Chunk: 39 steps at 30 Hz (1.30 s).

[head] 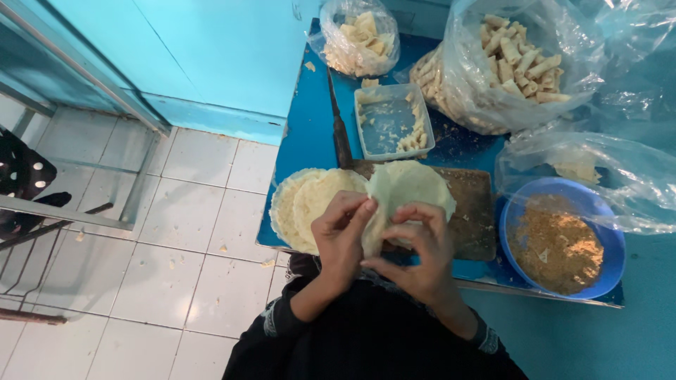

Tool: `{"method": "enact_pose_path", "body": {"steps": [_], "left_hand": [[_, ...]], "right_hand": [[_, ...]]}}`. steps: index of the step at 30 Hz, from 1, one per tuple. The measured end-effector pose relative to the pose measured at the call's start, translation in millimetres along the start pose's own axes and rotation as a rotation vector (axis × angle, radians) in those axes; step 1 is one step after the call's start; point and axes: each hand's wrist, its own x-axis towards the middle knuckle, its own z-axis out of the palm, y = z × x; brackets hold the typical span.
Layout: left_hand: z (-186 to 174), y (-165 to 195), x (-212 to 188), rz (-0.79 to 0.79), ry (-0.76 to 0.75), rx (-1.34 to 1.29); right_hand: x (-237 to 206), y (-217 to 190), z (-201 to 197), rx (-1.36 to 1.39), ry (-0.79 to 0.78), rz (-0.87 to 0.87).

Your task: The person sits at a small table and peels thin outer layers off round cassava cakes by hand, tearing the peel away and setting pieces aside. They then hold a cake on a wooden cutting board and slice it into pieces with a knife.

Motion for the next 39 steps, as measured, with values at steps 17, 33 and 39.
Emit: {"method": "enact_pose_path", "body": {"steps": [17, 33, 39], "left_hand": [[3, 27, 0, 0.055, -0.154, 0.052], [6, 32, -4, 0.197, -0.212, 0.375], [8, 36, -7, 0.206, -0.23, 0.394]], "right_hand": [[-35, 78, 15, 1.173, 0.2, 0.784], [-42, 82, 10, 1.185, 0.085, 0.698], [-25, 48, 9, 0.694, 0.077, 0.544]]}}
